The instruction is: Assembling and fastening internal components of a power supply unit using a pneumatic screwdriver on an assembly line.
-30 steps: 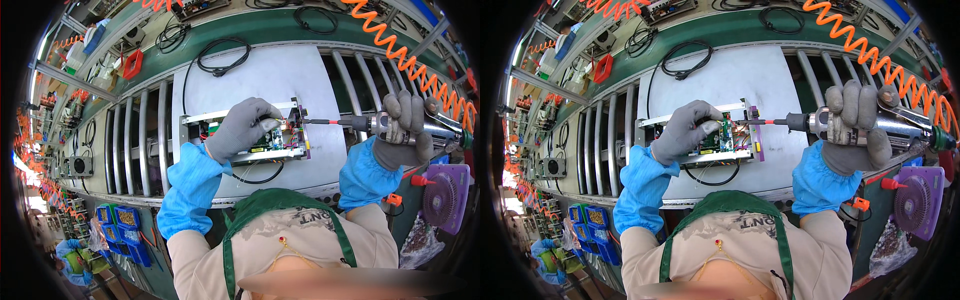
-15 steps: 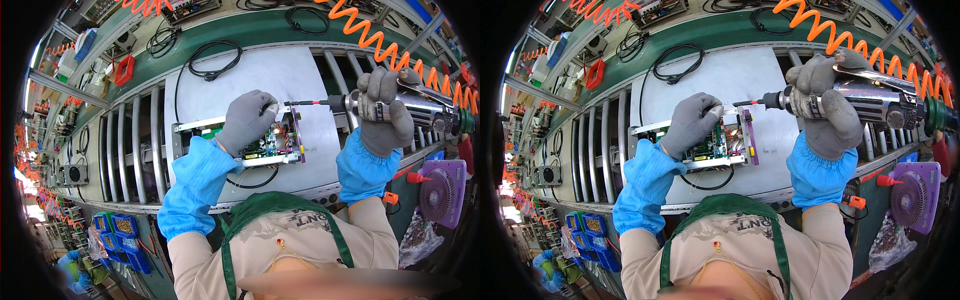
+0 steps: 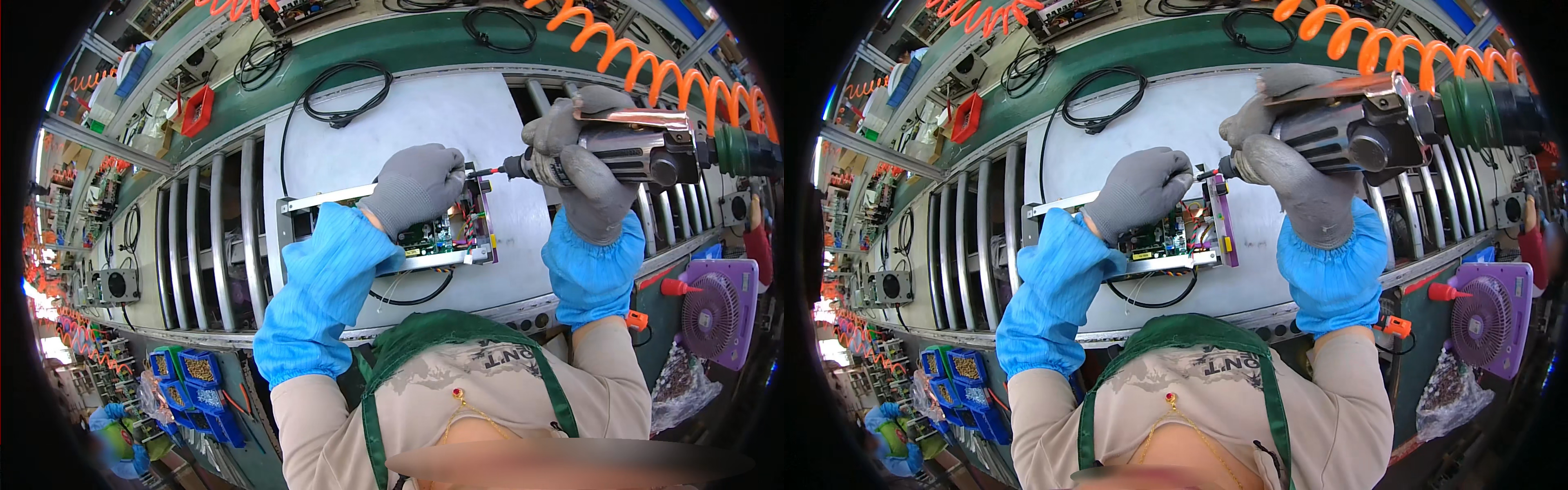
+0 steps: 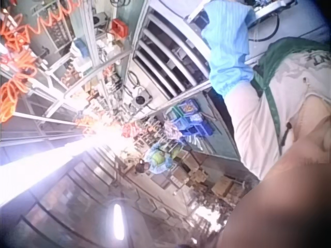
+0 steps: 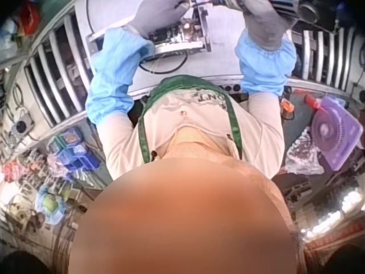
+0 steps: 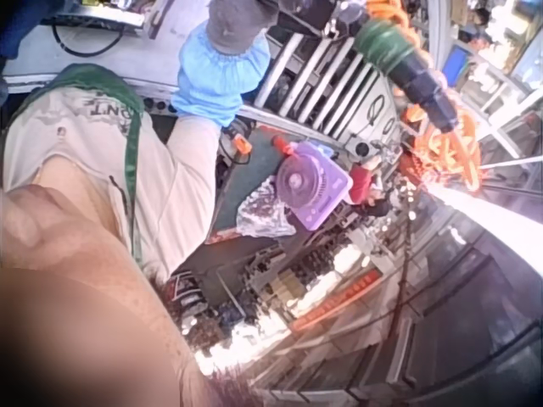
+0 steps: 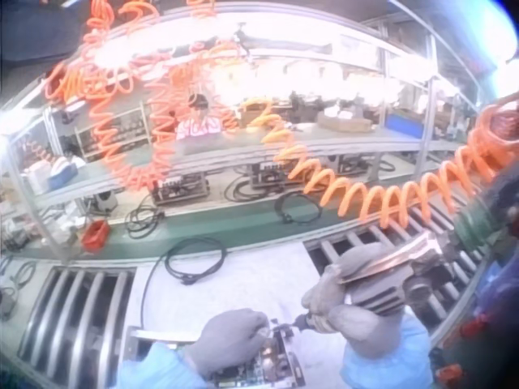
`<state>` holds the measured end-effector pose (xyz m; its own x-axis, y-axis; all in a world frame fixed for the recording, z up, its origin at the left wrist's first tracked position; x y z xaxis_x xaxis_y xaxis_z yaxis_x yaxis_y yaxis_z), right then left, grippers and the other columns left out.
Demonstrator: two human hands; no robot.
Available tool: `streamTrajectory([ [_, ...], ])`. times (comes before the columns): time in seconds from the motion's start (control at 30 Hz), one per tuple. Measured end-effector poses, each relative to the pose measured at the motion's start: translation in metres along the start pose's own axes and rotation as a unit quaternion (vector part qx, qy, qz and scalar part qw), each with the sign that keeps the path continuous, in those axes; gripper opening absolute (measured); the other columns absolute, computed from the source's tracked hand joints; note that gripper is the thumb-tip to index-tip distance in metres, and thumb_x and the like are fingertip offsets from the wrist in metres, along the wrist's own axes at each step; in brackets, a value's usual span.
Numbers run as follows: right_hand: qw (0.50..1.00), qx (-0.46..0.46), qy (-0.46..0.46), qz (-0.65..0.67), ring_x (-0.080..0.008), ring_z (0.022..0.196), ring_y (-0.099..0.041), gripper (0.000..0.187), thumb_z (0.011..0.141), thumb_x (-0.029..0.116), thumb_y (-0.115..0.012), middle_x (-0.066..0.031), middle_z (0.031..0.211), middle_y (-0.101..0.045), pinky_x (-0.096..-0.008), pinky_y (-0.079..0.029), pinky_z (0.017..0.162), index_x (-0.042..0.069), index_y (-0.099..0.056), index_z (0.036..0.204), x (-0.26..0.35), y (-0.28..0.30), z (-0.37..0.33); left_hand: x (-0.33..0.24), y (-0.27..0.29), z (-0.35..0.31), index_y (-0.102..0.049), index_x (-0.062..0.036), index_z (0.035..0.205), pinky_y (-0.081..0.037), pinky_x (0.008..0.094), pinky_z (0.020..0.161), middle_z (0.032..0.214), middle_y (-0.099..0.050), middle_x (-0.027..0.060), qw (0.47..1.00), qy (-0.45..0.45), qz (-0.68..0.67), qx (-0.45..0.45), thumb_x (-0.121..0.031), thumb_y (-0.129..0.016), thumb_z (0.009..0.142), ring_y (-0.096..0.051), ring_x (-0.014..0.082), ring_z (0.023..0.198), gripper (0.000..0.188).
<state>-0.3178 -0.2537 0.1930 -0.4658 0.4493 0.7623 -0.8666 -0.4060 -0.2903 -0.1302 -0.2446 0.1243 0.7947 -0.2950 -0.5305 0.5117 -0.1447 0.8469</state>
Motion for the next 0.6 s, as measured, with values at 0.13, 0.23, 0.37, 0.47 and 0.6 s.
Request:
streamTrajectory([
  [0.13,0.997,0.07,-0.004,0.008,-0.0201,0.072,-0.06,0.041,0.076,-0.008,-0.061,-0.0164,0.089,-0.061,-0.0369,-0.051,0.071,-0.006,-0.05,0.117,0.003,-0.002,0.004,0.0,0.0,0.003,-0.064,-0.0044,0.09,-0.048,0.0416,0.07,0.084,-0.062,0.0151,0.999,-0.002,0.029,0.024,-0.023,-0.055,0.085,-0.06,0.0332,0.079,0.021],
  [0.23,0.996,0.052,-0.059,-0.038,-0.0174,0.077,-0.059,0.04,0.077,-0.005,-0.062,-0.0132,0.091,-0.059,-0.034,-0.05,0.076,-0.004,-0.051,0.115,0.004,-0.011,0.005,-0.002,0.001,0.004,-0.063,-0.0056,0.093,-0.048,0.042,0.071,0.086,-0.062,0.0145,0.999,0.006,0.034,0.026,-0.023,-0.056,0.084,-0.06,0.0332,0.079,0.02],
  [0.37,0.995,0.073,-0.064,-0.036,-0.0137,0.09,-0.056,0.036,0.077,-0.003,-0.062,-0.0075,0.092,-0.056,-0.028,-0.047,0.085,-0.001,-0.052,0.112,-0.001,-0.017,0.008,0.001,-0.004,0.001,-0.062,-0.0073,0.099,-0.048,0.0418,0.072,0.089,-0.063,0.0135,1.0,0.019,0.019,-0.015,-0.023,-0.059,0.083,-0.061,0.0327,0.081,0.023],
  [0.47,0.974,0.075,-0.187,0.103,-0.0149,0.09,-0.058,0.042,0.072,-0.005,-0.067,-0.0097,0.095,-0.057,-0.0319,-0.05,0.085,-0.002,-0.052,0.111,-0.012,-0.01,0.015,0.007,-0.005,-0.001,-0.062,-0.0114,0.108,-0.05,0.0419,0.076,0.094,-0.062,0.0123,0.997,-0.017,-0.019,-0.067,-0.027,-0.059,0.083,-0.062,0.0298,0.088,0.029],
  [0.6,0.958,0.28,-0.034,0.043,-0.0152,0.084,-0.057,0.063,0.062,-0.003,-0.076,-0.0114,0.086,-0.056,-0.0327,-0.05,0.083,-0.004,-0.049,0.118,-0.012,-0.012,0.031,0.011,-0.009,0.008,-0.062,-0.0114,0.109,-0.049,0.0412,0.077,0.093,-0.064,0.0116,0.998,-0.034,0.046,0.034,-0.032,-0.062,0.083,-0.062,0.0298,0.089,0.033],
])
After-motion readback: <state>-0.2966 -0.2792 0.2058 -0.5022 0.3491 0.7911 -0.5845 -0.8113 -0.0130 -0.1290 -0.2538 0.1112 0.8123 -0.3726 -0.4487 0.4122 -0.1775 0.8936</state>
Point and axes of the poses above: each hand's wrist, its own z-axis towards the middle knuckle, its own y-axis out of the back of the hand, x = y × z, the point moved 2 cm from there along z, towards the middle knuckle
